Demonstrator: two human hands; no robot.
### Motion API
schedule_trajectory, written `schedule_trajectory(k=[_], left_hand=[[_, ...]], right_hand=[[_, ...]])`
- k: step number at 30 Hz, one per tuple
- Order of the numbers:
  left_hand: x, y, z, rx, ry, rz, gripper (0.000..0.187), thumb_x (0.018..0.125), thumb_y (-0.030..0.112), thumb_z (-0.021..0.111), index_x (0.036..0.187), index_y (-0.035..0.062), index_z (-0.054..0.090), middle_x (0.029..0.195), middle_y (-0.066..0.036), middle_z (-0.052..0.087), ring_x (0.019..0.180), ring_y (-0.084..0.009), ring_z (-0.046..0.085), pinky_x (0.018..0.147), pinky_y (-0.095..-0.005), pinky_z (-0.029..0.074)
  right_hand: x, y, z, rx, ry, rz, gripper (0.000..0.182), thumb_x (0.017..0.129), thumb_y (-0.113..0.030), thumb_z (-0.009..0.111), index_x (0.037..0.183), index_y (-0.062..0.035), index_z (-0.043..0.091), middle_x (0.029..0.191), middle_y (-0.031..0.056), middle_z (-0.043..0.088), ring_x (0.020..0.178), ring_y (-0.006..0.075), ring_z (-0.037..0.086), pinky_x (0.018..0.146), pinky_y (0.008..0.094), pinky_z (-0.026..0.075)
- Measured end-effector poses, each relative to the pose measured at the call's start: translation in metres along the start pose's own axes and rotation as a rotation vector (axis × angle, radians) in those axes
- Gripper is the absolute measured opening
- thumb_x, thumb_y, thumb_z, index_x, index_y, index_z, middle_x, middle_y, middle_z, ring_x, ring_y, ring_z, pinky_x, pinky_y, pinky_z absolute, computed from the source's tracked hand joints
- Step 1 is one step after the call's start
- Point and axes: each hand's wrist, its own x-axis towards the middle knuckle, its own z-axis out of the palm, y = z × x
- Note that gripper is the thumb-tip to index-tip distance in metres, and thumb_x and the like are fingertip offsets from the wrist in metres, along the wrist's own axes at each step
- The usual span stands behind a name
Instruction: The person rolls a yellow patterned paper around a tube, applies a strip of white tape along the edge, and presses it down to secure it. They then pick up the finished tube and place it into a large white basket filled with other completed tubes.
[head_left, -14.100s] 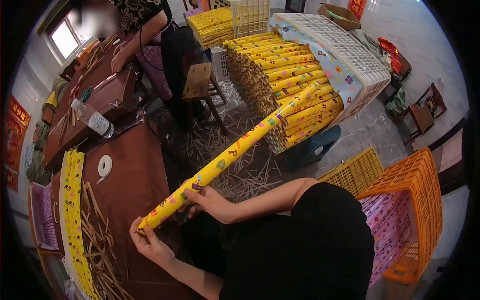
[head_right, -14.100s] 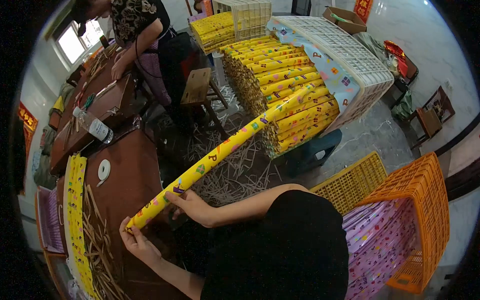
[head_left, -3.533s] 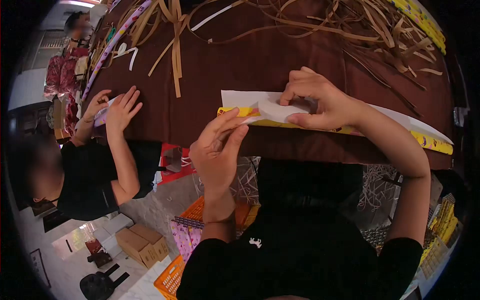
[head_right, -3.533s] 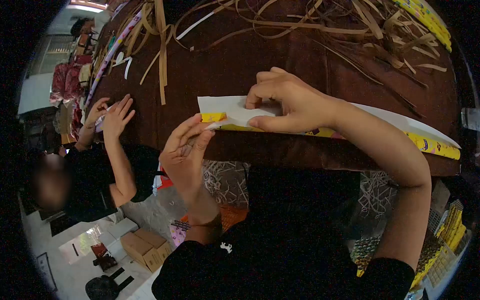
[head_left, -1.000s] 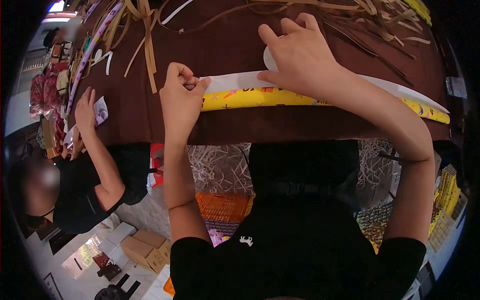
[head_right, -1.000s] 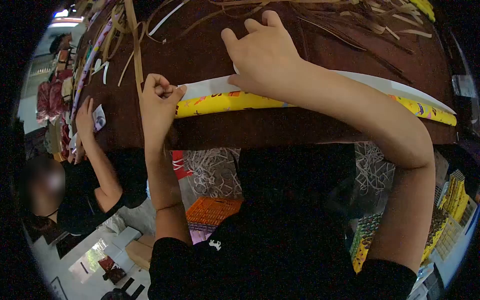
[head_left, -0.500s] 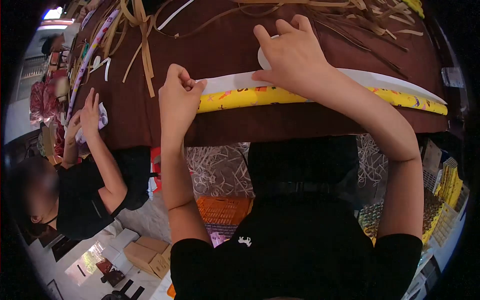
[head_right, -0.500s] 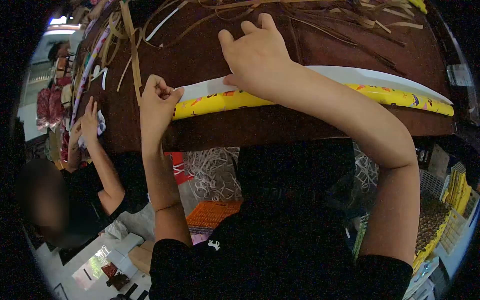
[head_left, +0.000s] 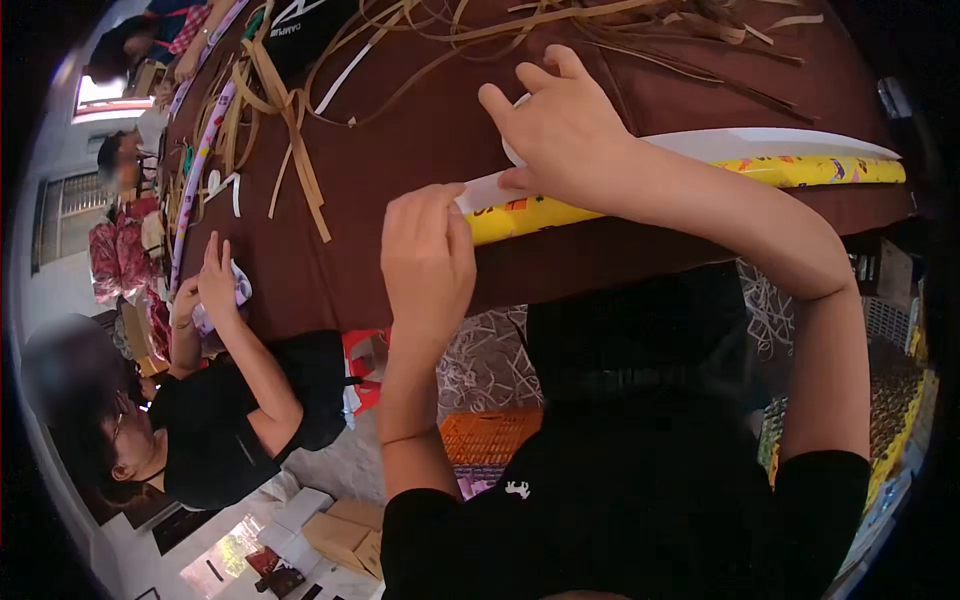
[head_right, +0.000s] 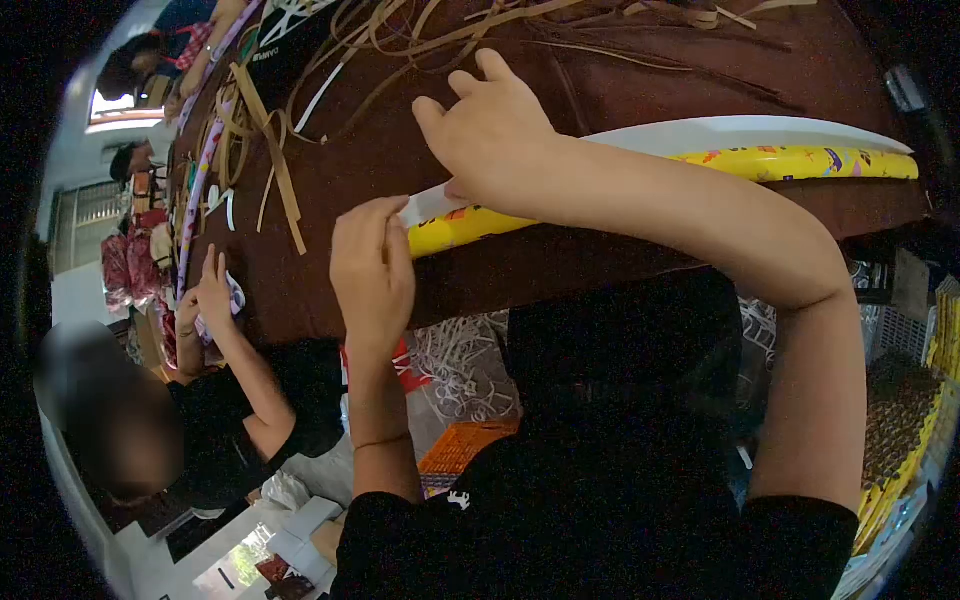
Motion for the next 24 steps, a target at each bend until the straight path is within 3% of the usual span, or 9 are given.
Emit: schedule_trajectory(k=[2, 4, 5, 8, 13, 18, 24], left_hand=[[-0.005, 0.000, 0.011, 0.064, -0.032, 0.035, 0.015, 0.085, 0.002, 0.057, 0.098, -0.0008, 0.063, 0.099, -0.014, 0.063, 0.093, -0.0322, 0.059, 0.085, -0.0405, 0.047], [-0.009, 0.001, 0.014, 0.078, -0.047, -0.021, 0.018, 0.085, 0.006, 0.056, 0.101, -0.0007, 0.063, 0.102, -0.014, 0.062, 0.094, -0.0323, 0.059, 0.084, -0.0401, 0.048], [-0.010, 0.001, 0.015, 0.073, -0.051, -0.016, 0.018, 0.085, 0.006, 0.056, 0.101, -0.0007, 0.063, 0.102, -0.014, 0.062, 0.094, -0.0323, 0.059, 0.084, -0.0401, 0.048], [-0.011, 0.001, 0.017, 0.124, -0.038, 0.007, 0.020, 0.086, 0.008, 0.056, 0.103, -0.0002, 0.064, 0.105, -0.014, 0.061, 0.096, -0.0319, 0.059, 0.083, -0.0402, 0.049], [-0.012, -0.004, 0.014, 0.098, -0.060, 0.011, 0.021, 0.086, 0.010, 0.057, 0.103, 0.0005, 0.065, 0.106, -0.013, 0.062, 0.097, -0.0310, 0.059, 0.084, -0.0388, 0.049], [-0.014, -0.002, 0.015, 0.099, -0.041, -0.005, 0.023, 0.088, 0.011, 0.055, 0.105, 0.0001, 0.066, 0.107, -0.014, 0.063, 0.099, -0.0309, 0.059, 0.086, -0.0395, 0.049], [-0.013, 0.001, 0.013, 0.089, -0.079, -0.023, 0.025, 0.090, 0.010, 0.052, 0.107, -0.0013, 0.066, 0.109, -0.016, 0.063, 0.101, -0.0320, 0.059, 0.090, -0.0411, 0.048]], right_hand=[[-0.002, 0.000, 0.005, -0.024, 0.025, -0.002, 0.061, 0.071, -0.041, 0.078, 0.109, 0.0008, 0.054, 0.080, 0.0050, 0.068, 0.104, 0.0230, 0.055, 0.101, 0.0385, 0.027], [-0.003, 0.001, 0.008, -0.070, 0.199, -0.075, 0.058, 0.070, -0.041, 0.078, 0.104, 0.0000, 0.056, 0.079, 0.0034, 0.067, 0.105, 0.0227, 0.055, 0.103, 0.0386, 0.026], [-0.005, 0.001, 0.009, -0.123, 0.206, -0.107, 0.049, 0.071, -0.039, 0.077, 0.098, -0.0014, 0.059, 0.076, 0.0018, 0.066, 0.103, 0.0223, 0.056, 0.103, 0.0375, 0.026], [-0.001, 0.002, 0.002, -0.319, 0.201, -0.199, 0.057, 0.076, -0.047, 0.071, 0.108, -0.0026, 0.056, 0.064, 0.0037, 0.063, 0.102, 0.0207, 0.055, 0.105, 0.0397, 0.027], [0.000, 0.015, -0.037, -0.219, 0.186, -0.205, 0.052, 0.078, -0.046, 0.071, 0.106, -0.0052, 0.056, 0.072, 0.0038, 0.064, 0.094, 0.0187, 0.057, 0.101, 0.0368, 0.031], [-0.090, 0.117, -0.047, -0.105, 0.066, 0.036, 0.051, 0.077, -0.044, 0.072, 0.107, -0.0063, 0.056, 0.071, 0.0032, 0.061, 0.089, 0.0192, 0.057, 0.098, 0.0365, 0.033], [-0.068, 0.072, -0.095, -0.021, -0.083, 0.397, 0.049, 0.077, -0.042, 0.074, 0.107, -0.0075, 0.056, 0.071, 0.0024, 0.059, 0.084, 0.0199, 0.057, 0.094, 0.0362, 0.035]])
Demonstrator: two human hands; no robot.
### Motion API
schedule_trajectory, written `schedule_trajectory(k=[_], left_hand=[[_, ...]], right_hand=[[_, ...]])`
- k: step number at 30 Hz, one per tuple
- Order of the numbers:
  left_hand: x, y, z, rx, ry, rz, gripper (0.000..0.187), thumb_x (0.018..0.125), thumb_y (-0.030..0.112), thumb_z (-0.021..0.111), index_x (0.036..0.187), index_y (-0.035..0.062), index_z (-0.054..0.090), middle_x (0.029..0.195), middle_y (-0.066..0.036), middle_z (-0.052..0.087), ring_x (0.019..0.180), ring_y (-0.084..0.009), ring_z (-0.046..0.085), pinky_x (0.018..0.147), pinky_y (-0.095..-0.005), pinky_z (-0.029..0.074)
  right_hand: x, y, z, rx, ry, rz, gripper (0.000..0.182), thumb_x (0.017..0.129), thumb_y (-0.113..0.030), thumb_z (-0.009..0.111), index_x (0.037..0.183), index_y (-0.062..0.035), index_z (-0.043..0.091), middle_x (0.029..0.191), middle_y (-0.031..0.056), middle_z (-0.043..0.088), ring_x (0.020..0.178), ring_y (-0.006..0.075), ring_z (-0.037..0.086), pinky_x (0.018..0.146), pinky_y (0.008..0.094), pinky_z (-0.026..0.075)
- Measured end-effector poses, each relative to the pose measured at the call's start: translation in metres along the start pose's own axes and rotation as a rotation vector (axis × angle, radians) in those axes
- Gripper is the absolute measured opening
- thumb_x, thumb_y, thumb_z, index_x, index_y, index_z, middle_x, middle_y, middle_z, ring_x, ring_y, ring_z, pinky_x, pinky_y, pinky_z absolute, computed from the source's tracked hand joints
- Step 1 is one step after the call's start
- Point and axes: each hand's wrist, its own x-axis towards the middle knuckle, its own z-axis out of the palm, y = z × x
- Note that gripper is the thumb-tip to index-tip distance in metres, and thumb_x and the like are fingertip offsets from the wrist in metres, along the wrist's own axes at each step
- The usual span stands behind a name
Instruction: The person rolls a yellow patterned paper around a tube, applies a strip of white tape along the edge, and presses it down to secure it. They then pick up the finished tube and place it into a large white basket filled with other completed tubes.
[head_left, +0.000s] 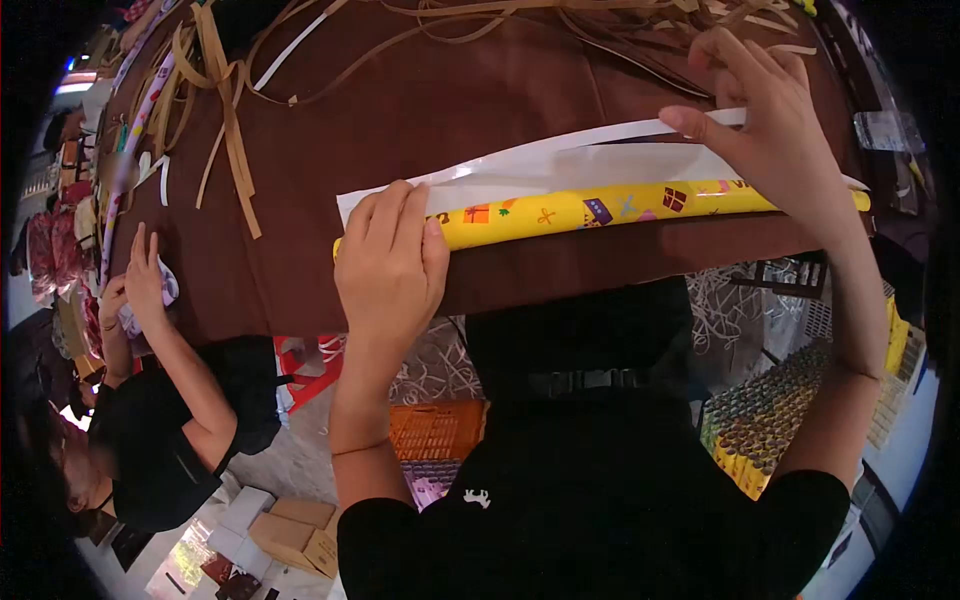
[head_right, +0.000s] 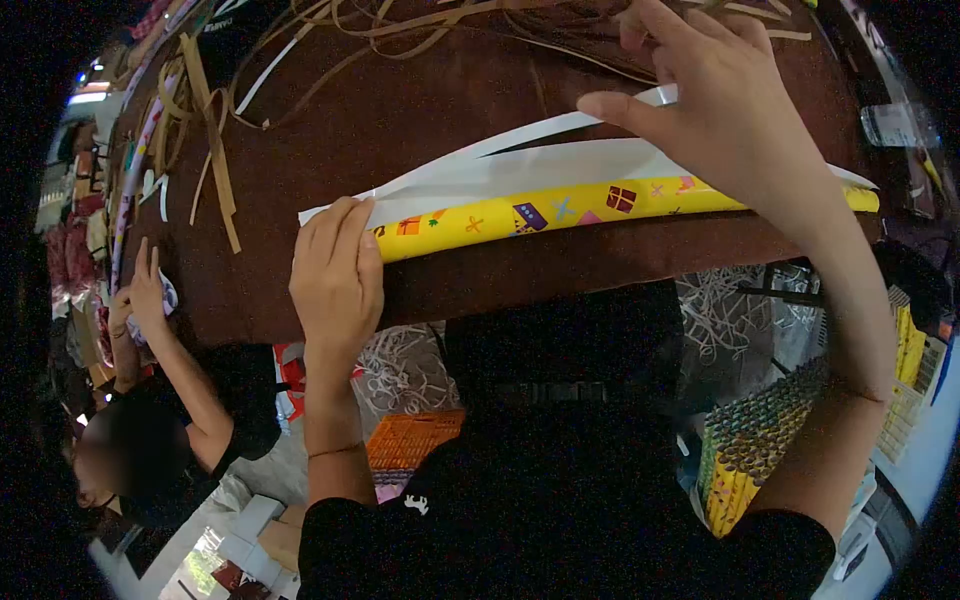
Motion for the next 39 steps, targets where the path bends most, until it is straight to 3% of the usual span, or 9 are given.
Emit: schedule_trajectory(k=[1, 2, 4, 6, 8, 17, 32, 35, 39], left_hand=[[0.000, -0.002, 0.001, 0.023, 0.015, 0.027, 0.025, 0.086, 0.010, 0.056, 0.106, -0.0012, 0.066, 0.108, -0.014, 0.063, 0.099, -0.0308, 0.059, 0.086, -0.0396, 0.049], [0.000, -0.003, 0.002, 0.046, 0.030, 0.054, 0.026, 0.082, 0.010, 0.061, 0.105, -0.0011, 0.065, 0.107, -0.012, 0.063, 0.098, -0.0297, 0.059, 0.083, -0.0381, 0.050], [-0.001, -0.004, 0.003, 0.033, 0.024, 0.054, 0.027, 0.083, 0.010, 0.060, 0.106, -0.0015, 0.065, 0.107, -0.013, 0.063, 0.099, -0.0303, 0.059, 0.084, -0.0384, 0.050], [-0.001, -0.004, 0.004, 0.050, 0.035, 0.058, 0.028, 0.083, 0.010, 0.059, 0.107, -0.0020, 0.065, 0.108, -0.014, 0.063, 0.099, -0.0312, 0.059, 0.084, -0.0390, 0.050], [-0.001, -0.002, 0.004, 0.032, 0.025, 0.049, 0.028, 0.083, 0.010, 0.058, 0.107, -0.0020, 0.065, 0.109, -0.014, 0.063, 0.100, -0.0317, 0.059, 0.085, -0.0395, 0.050], [-0.004, -0.003, 0.005, 0.050, 0.014, 0.023, 0.026, 0.086, 0.010, 0.056, 0.108, -0.0008, 0.066, 0.110, -0.014, 0.063, 0.102, -0.0315, 0.059, 0.087, -0.0406, 0.049], [-0.006, -0.002, 0.005, 0.111, -0.011, 0.025, 0.029, 0.086, 0.016, 0.057, 0.110, 0.0007, 0.065, 0.113, -0.014, 0.062, 0.103, -0.0320, 0.059, 0.087, -0.0401, 0.049], [-0.001, 0.011, 0.001, 0.154, -0.054, 0.033, 0.034, 0.084, 0.024, 0.060, 0.111, 0.0047, 0.066, 0.112, -0.015, 0.060, 0.103, -0.0319, 0.058, 0.087, -0.0404, 0.048], [0.002, 0.028, 0.004, 0.306, -0.102, 0.025, 0.039, 0.087, 0.029, 0.059, 0.122, 0.0110, 0.063, 0.116, -0.017, 0.057, 0.110, -0.0336, 0.053, 0.097, -0.0470, 0.041]], right_hand=[[0.006, 0.023, 0.023, -0.081, 0.387, -0.395, 0.049, 0.075, -0.039, 0.077, 0.108, -0.0094, 0.057, 0.070, 0.0017, 0.051, 0.074, 0.0203, 0.053, 0.086, 0.0355, 0.037], [-0.003, 0.040, 0.036, -0.094, 0.374, -0.396, 0.049, 0.075, -0.039, 0.077, 0.108, -0.0094, 0.057, 0.070, 0.0017, 0.051, 0.074, 0.0203, 0.053, 0.086, 0.0355, 0.037], [-0.013, 0.035, 0.038, -0.143, 0.329, -0.327, 0.053, 0.073, -0.046, 0.077, 0.103, -0.0071, 0.057, 0.089, 0.0061, 0.064, 0.086, 0.0240, 0.060, 0.084, 0.0406, 0.041], [-0.018, 0.035, 0.047, -0.162, 0.248, -0.254, 0.055, 0.072, -0.045, 0.078, 0.105, -0.0072, 0.056, 0.088, 0.0054, 0.064, 0.085, 0.0229, 0.059, 0.086, 0.0395, 0.040], [-0.017, 0.032, 0.055, -0.093, 0.366, -0.263, 0.053, 0.071, -0.042, 0.079, 0.105, -0.0087, 0.057, 0.068, 0.0022, 0.052, 0.073, 0.0211, 0.054, 0.080, 0.0363, 0.038], [-0.018, 0.028, 0.062, -0.225, 0.297, -0.226, 0.057, 0.071, -0.044, 0.078, 0.110, -0.0114, 0.053, 0.079, -0.0009, 0.065, 0.079, 0.0192, 0.058, 0.081, 0.0363, 0.038], [-0.016, 0.012, 0.065, -0.329, 0.277, -0.215, 0.058, 0.073, -0.041, 0.076, 0.114, -0.0094, 0.050, 0.062, -0.0010, 0.059, 0.081, 0.0186, 0.055, 0.083, 0.0371, 0.035], [-0.014, 0.010, 0.067, -0.337, 0.273, -0.211, 0.057, 0.074, -0.040, 0.075, 0.115, -0.0088, 0.050, 0.061, -0.0008, 0.058, 0.082, 0.0185, 0.055, 0.084, 0.0379, 0.035], [-0.016, 0.010, 0.066, -0.326, 0.320, -0.243, 0.058, 0.075, -0.040, 0.074, 0.116, -0.0081, 0.050, 0.060, -0.0003, 0.058, 0.084, 0.0185, 0.054, 0.085, 0.0382, 0.035]])
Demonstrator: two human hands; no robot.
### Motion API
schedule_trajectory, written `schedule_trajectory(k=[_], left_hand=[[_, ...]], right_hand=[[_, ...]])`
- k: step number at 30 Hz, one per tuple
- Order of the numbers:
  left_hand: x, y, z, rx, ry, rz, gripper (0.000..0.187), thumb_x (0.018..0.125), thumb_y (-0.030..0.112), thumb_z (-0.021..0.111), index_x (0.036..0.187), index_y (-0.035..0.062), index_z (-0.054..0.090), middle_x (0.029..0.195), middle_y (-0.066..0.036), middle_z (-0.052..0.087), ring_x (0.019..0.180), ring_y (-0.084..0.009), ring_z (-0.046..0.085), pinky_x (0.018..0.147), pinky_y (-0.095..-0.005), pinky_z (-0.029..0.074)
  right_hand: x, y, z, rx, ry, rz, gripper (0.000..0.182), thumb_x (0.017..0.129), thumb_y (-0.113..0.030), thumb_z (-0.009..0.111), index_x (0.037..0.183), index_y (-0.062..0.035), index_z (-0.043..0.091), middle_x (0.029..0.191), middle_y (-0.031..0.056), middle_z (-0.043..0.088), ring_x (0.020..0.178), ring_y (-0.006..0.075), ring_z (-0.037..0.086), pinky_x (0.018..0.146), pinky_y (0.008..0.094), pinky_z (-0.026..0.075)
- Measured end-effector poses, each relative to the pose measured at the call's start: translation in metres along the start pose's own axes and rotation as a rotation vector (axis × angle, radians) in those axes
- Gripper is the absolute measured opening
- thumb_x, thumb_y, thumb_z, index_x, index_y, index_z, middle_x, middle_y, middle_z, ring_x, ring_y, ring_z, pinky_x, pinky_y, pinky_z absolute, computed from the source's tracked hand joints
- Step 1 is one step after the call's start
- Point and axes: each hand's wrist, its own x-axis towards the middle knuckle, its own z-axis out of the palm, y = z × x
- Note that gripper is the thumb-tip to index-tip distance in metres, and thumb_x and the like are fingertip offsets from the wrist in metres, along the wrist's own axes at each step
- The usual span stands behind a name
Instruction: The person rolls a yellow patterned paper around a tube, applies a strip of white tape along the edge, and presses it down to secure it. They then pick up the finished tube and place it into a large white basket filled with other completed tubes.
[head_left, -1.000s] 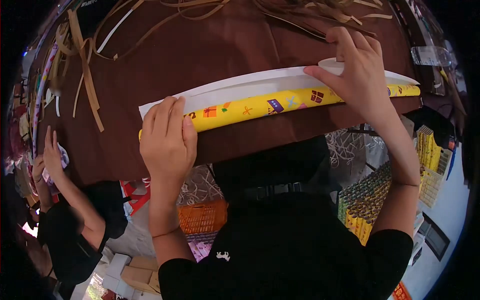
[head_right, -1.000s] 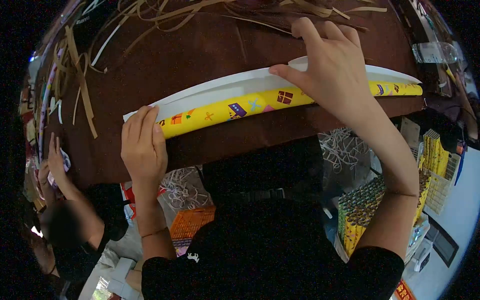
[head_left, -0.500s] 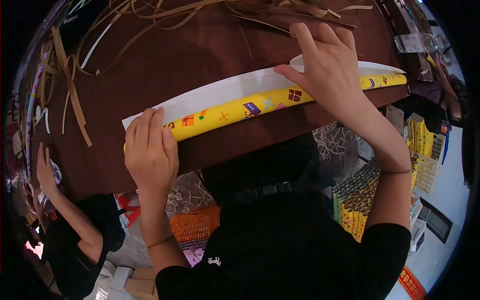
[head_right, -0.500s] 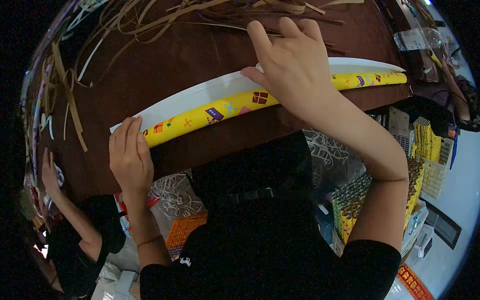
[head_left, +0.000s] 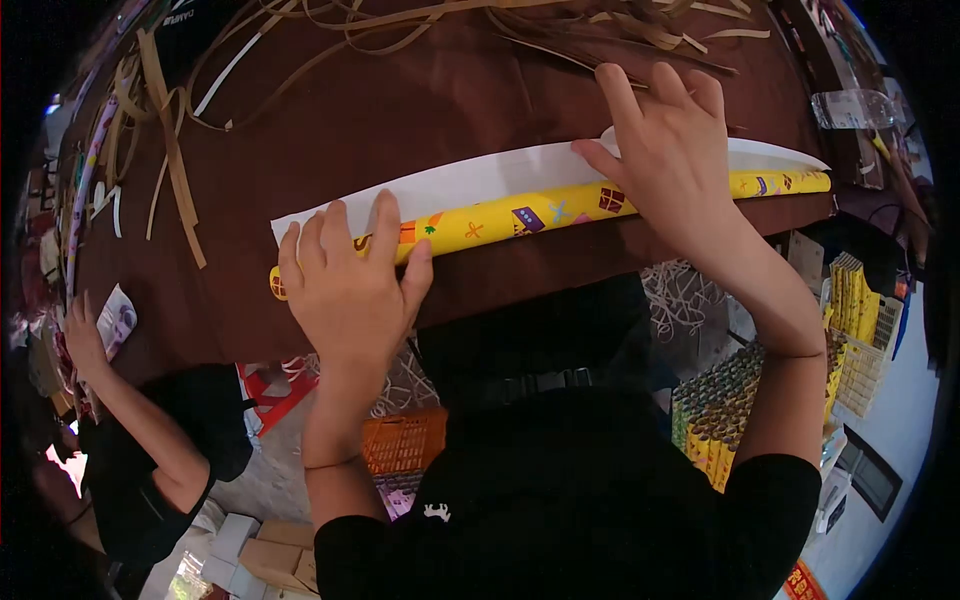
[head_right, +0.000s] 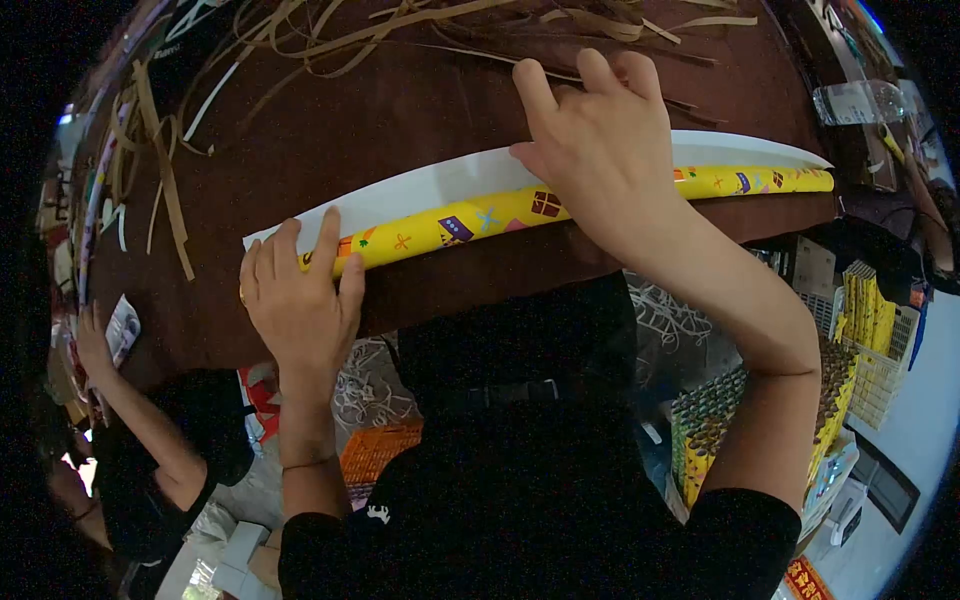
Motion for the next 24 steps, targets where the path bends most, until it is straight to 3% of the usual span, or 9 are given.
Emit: schedule_trajectory(k=[2, 5, 11, 15, 21, 23, 24], left_hand=[[0.006, 0.012, -0.001, 0.044, 0.017, -0.023, 0.040, 0.085, 0.031, 0.061, 0.118, 0.0099, 0.065, 0.114, -0.017, 0.057, 0.109, -0.0331, 0.052, 0.098, -0.0481, 0.039], [0.017, 0.041, 0.007, -0.136, 0.101, 0.035, 0.039, 0.080, 0.029, 0.062, 0.109, 0.0039, 0.065, 0.110, -0.016, 0.058, 0.104, -0.0332, 0.052, 0.093, -0.0479, 0.040], [0.052, 0.117, 0.013, -0.455, 0.189, 0.069, 0.033, 0.078, 0.021, 0.061, 0.098, -0.0041, 0.065, 0.105, -0.016, 0.059, 0.094, -0.0312, 0.054, 0.086, -0.0424, 0.045], [0.054, 0.128, 0.024, -0.494, 0.237, 0.057, 0.032, 0.077, 0.019, 0.061, 0.099, -0.0046, 0.064, 0.107, -0.016, 0.059, 0.094, -0.0310, 0.054, 0.085, -0.0423, 0.046], [0.055, 0.123, 0.024, -0.547, 0.225, 0.043, 0.033, 0.078, 0.017, 0.062, 0.102, -0.0053, 0.064, 0.110, -0.017, 0.059, 0.095, -0.0308, 0.055, 0.082, -0.0399, 0.048], [0.056, 0.121, 0.020, -0.509, 0.170, 0.088, 0.032, 0.079, 0.017, 0.062, 0.102, -0.0058, 0.063, 0.110, -0.017, 0.058, 0.095, -0.0311, 0.056, 0.079, -0.0401, 0.049], [0.055, 0.119, 0.021, -0.519, 0.135, 0.089, 0.033, 0.080, 0.017, 0.061, 0.104, -0.0063, 0.062, 0.112, -0.017, 0.058, 0.098, -0.0327, 0.056, 0.080, -0.0418, 0.050]], right_hand=[[-0.002, -0.001, -0.001, -0.004, -0.002, 0.019, 0.058, 0.075, -0.040, 0.074, 0.117, -0.0078, 0.050, 0.061, 0.0001, 0.058, 0.085, 0.0187, 0.054, 0.086, 0.0385, 0.035], [-0.004, -0.005, -0.002, 0.026, -0.019, 0.075, 0.054, 0.070, -0.032, 0.076, 0.112, -0.0089, 0.050, 0.062, 0.0027, 0.062, 0.088, 0.0213, 0.056, 0.088, 0.0400, 0.036], [-0.004, -0.004, -0.001, 0.031, -0.016, 0.065, 0.057, 0.073, -0.034, 0.075, 0.116, -0.0078, 0.049, 0.062, 0.0034, 0.061, 0.088, 0.0219, 0.056, 0.089, 0.0402, 0.035], [-0.006, -0.005, -0.001, 0.030, 0.004, 0.060, 0.058, 0.073, -0.034, 0.075, 0.118, -0.0076, 0.049, 0.060, 0.0039, 0.060, 0.089, 0.0222, 0.056, 0.089, 0.0402, 0.035], [0.000, 0.013, -0.011, 0.065, -0.013, 0.019, 0.046, 0.073, -0.032, 0.076, 0.106, -0.0077, 0.055, 0.061, 0.0049, 0.059, 0.086, 0.0233, 0.057, 0.087, 0.0396, 0.036], [0.000, 0.039, -0.033, 0.334, -0.186, -0.062, 0.050, 0.075, -0.033, 0.075, 0.115, -0.0094, 0.056, 0.069, 0.0032, 0.058, 0.081, 0.0227, 0.057, 0.087, 0.0390, 0.035], [0.000, 0.050, -0.047, 0.316, -0.179, -0.092, 0.047, 0.075, -0.029, 0.076, 0.113, -0.0094, 0.056, 0.077, 0.0048, 0.058, 0.077, 0.0234, 0.058, 0.087, 0.0378, 0.036]])
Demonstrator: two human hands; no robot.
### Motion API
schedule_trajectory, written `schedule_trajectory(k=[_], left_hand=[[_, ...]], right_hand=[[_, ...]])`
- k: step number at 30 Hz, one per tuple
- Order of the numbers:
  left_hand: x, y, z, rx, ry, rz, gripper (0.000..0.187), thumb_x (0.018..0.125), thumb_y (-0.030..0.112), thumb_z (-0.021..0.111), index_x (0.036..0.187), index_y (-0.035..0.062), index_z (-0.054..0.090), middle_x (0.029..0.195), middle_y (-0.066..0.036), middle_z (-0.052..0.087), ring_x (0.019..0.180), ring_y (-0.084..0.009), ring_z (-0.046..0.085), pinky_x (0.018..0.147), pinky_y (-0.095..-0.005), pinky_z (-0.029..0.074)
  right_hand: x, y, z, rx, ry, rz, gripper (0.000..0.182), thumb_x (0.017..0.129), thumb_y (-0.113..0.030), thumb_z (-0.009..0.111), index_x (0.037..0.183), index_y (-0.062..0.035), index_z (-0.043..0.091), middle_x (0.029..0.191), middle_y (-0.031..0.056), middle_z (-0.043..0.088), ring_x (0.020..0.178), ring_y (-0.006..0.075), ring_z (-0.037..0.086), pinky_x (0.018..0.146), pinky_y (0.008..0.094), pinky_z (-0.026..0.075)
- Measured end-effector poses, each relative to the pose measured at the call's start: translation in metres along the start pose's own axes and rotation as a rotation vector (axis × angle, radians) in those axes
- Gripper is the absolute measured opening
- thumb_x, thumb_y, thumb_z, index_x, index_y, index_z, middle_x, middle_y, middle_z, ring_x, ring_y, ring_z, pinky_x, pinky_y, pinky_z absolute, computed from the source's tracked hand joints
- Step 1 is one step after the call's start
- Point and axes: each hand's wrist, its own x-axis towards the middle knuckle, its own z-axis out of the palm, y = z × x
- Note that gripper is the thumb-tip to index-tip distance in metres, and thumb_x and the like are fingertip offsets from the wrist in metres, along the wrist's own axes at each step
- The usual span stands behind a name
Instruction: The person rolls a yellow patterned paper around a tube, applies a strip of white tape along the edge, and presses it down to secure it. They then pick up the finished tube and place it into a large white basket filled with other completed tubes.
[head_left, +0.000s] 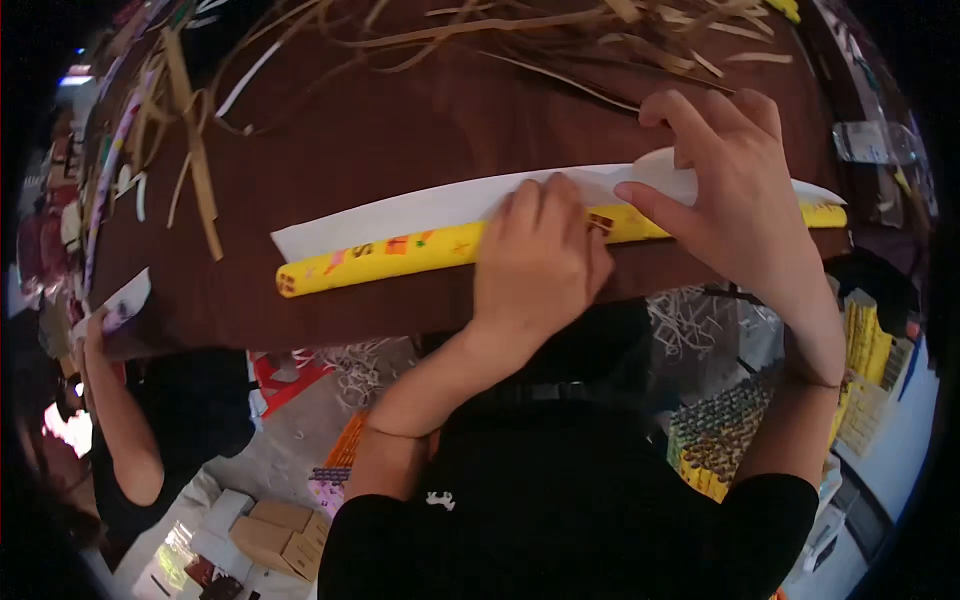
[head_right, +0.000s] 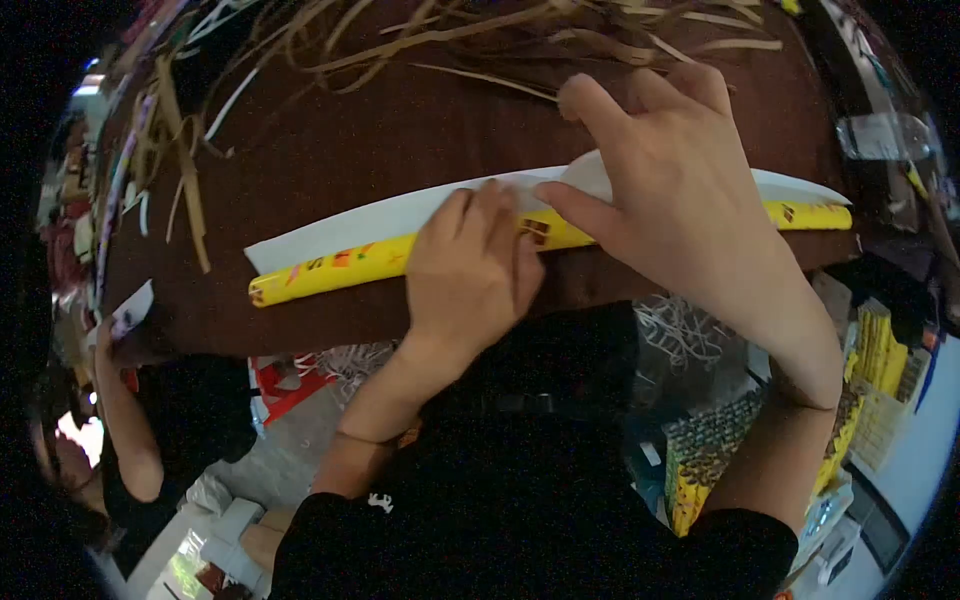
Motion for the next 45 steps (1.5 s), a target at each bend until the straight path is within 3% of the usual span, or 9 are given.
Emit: schedule_trajectory(k=[2, 4, 7, 9, 13, 16, 18, 40, 45], left_hand=[[0.000, 0.002, -0.002, 0.030, -0.043, 0.000, 0.035, 0.081, 0.016, 0.059, 0.107, -0.0063, 0.061, 0.114, -0.018, 0.058, 0.102, -0.0346, 0.055, 0.084, -0.0428, 0.049], [-0.001, 0.000, 0.004, 0.150, 0.021, 0.060, 0.039, 0.078, 0.022, 0.058, 0.105, -0.0057, 0.063, 0.110, -0.013, 0.058, 0.100, -0.0302, 0.055, 0.084, -0.0403, 0.048], [-0.003, 0.001, 0.004, 0.157, -0.020, 0.059, 0.041, 0.080, 0.021, 0.055, 0.110, -0.0055, 0.063, 0.113, -0.014, 0.059, 0.103, -0.0305, 0.056, 0.086, -0.0403, 0.048], [-0.002, 0.001, 0.002, 0.169, -0.029, 0.059, 0.042, 0.080, 0.021, 0.054, 0.111, -0.0056, 0.062, 0.114, -0.014, 0.059, 0.103, -0.0305, 0.056, 0.086, -0.0404, 0.048], [-0.003, 0.001, 0.000, 0.190, -0.066, 0.064, 0.042, 0.082, 0.020, 0.052, 0.114, -0.0057, 0.062, 0.116, -0.014, 0.059, 0.105, -0.0310, 0.055, 0.087, -0.0401, 0.047], [-0.002, 0.002, -0.002, 0.183, -0.101, 0.062, 0.042, 0.083, 0.019, 0.051, 0.116, -0.0049, 0.061, 0.119, -0.014, 0.058, 0.107, -0.0318, 0.055, 0.087, -0.0400, 0.047], [-0.001, 0.004, -0.004, 0.125, -0.140, 0.018, 0.038, 0.086, 0.011, 0.047, 0.119, -0.0063, 0.058, 0.120, -0.019, 0.057, 0.107, -0.0362, 0.055, 0.091, -0.0439, 0.047], [-0.003, 0.006, -0.004, 0.182, -0.195, 0.000, 0.039, 0.090, 0.012, 0.044, 0.122, -0.0055, 0.057, 0.125, -0.019, 0.056, 0.111, -0.0362, 0.053, 0.094, -0.0448, 0.045], [0.003, 0.014, -0.005, 0.262, -0.192, 0.014, 0.042, 0.084, 0.022, 0.059, 0.124, 0.0102, 0.060, 0.124, -0.015, 0.054, 0.106, -0.0343, 0.053, 0.087, -0.0433, 0.048]], right_hand=[[-0.014, 0.015, -0.027, -0.062, 0.019, 0.023, 0.050, 0.074, -0.028, 0.078, 0.115, -0.0083, 0.056, 0.079, 0.0047, 0.057, 0.077, 0.0235, 0.057, 0.087, 0.0371, 0.037], [-0.034, 0.033, -0.040, -0.112, 0.063, 0.058, 0.054, 0.073, -0.028, 0.080, 0.117, -0.0073, 0.057, 0.075, 0.0028, 0.054, 0.078, 0.0205, 0.055, 0.088, 0.0349, 0.036], [-0.068, 0.062, -0.046, -0.069, 0.052, 0.334, 0.057, 0.067, -0.033, 0.084, 0.114, -0.0104, 0.060, 0.071, 0.0001, 0.053, 0.093, 0.0173, 0.051, 0.094, 0.0338, 0.033], [-0.081, 0.080, -0.032, -0.158, 0.114, 0.327, 0.067, 0.065, -0.047, 0.083, 0.113, -0.0073, 0.059, 0.066, 0.0011, 0.055, 0.074, 0.0194, 0.058, 0.088, 0.0395, 0.035], [-0.094, 0.100, 0.007, -0.163, 0.183, 0.404, 0.071, 0.059, -0.056, 0.082, 0.106, -0.0079, 0.059, 0.066, 0.0007, 0.057, 0.073, 0.0213, 0.057, 0.089, 0.0406, 0.035], [-0.094, 0.104, 0.026, -0.196, 0.228, 0.389, 0.067, 0.061, -0.055, 0.081, 0.103, -0.0089, 0.057, 0.063, -0.0006, 0.055, 0.072, 0.0203, 0.057, 0.089, 0.0417, 0.035], [-0.094, 0.106, 0.034, -0.204, 0.239, 0.389, 0.067, 0.061, -0.056, 0.081, 0.102, -0.0087, 0.057, 0.062, -0.0005, 0.056, 0.073, 0.0202, 0.057, 0.090, 0.0419, 0.034], [-0.081, 0.092, 0.042, -0.349, 0.181, 0.387, 0.063, 0.065, -0.050, 0.079, 0.105, -0.0062, 0.055, 0.056, 0.0021, 0.059, 0.086, 0.0201, 0.055, 0.094, 0.0445, 0.030], [-0.083, 0.092, 0.044, -0.284, 0.201, 0.409, 0.065, 0.062, -0.050, 0.078, 0.104, -0.0084, 0.053, 0.061, 0.0025, 0.060, 0.085, 0.0225, 0.055, 0.095, 0.0441, 0.031]])
